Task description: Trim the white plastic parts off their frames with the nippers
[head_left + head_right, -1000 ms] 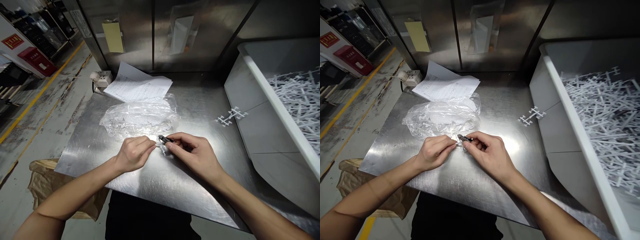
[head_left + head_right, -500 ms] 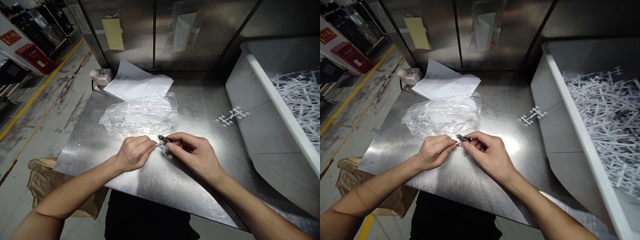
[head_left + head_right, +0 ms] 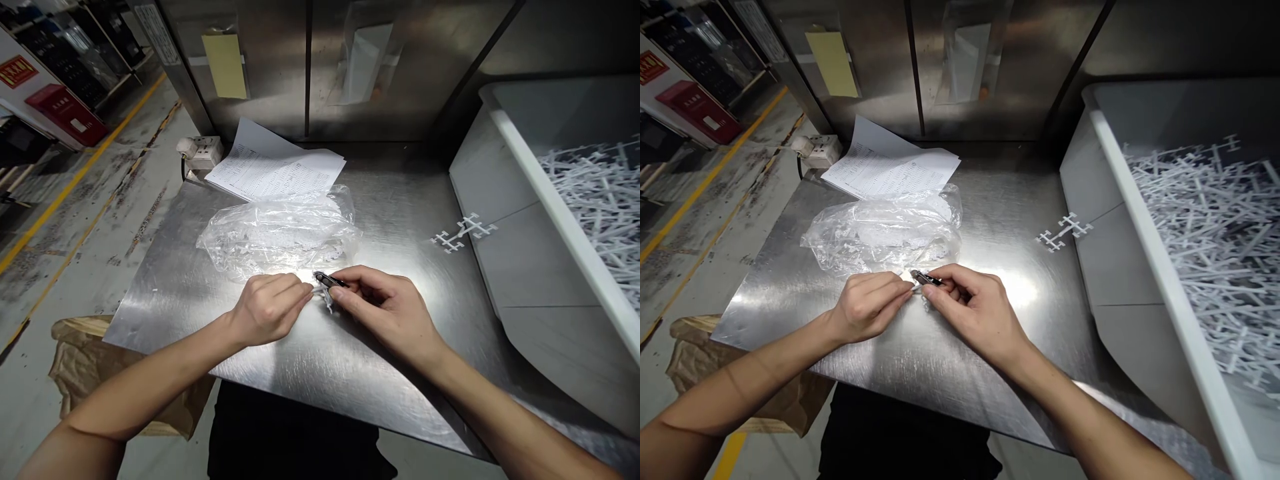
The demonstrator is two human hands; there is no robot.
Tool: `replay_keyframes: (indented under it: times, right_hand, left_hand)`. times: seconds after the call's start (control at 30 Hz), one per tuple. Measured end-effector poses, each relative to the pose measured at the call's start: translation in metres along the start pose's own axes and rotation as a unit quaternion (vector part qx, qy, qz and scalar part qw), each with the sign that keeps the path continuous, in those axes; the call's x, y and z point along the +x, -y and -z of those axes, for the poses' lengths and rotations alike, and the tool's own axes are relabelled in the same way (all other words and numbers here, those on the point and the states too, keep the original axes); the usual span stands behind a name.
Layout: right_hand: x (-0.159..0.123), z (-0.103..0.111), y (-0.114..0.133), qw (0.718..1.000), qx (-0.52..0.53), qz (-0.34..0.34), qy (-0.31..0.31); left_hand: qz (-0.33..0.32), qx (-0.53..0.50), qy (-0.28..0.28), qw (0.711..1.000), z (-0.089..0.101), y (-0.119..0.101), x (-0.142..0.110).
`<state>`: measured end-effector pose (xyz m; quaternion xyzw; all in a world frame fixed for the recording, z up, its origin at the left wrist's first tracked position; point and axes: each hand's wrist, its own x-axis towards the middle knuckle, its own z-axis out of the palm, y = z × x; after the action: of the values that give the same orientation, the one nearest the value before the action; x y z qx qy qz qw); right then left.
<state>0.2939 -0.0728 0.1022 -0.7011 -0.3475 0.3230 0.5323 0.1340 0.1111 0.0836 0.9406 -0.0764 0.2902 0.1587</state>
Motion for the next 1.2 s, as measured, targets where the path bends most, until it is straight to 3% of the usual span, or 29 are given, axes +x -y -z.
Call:
replay_keyframes:
  times: [0.27, 0.8, 1.03, 1.2]
  right_hand:
    - [-0.002, -0.003, 0.007, 0.997, 0.066, -0.03, 0.023]
    - [0.003, -0.004, 0.002, 0.995, 0.084, -0.044, 0.009]
    - [0.01, 0.018, 0.001, 1.0, 0.016, 0.0, -0.006]
    - [0.011, 0.021, 0.002, 1.0, 0.018, 0.006, 0.015]
  left_hand:
    - [-0.038, 0.059, -0.013, 0.997, 0.0, -0.007, 0.001]
    - [-0.023, 0.039, 0.009, 0.999, 0.002, -0.01, 0.005]
    - [0.043, 0.008, -0.017, 0.999, 0.009, 0.002, 0.001]
    - [0.096, -0.06, -0.008, 0.994, 0.014, 0.006, 0.002]
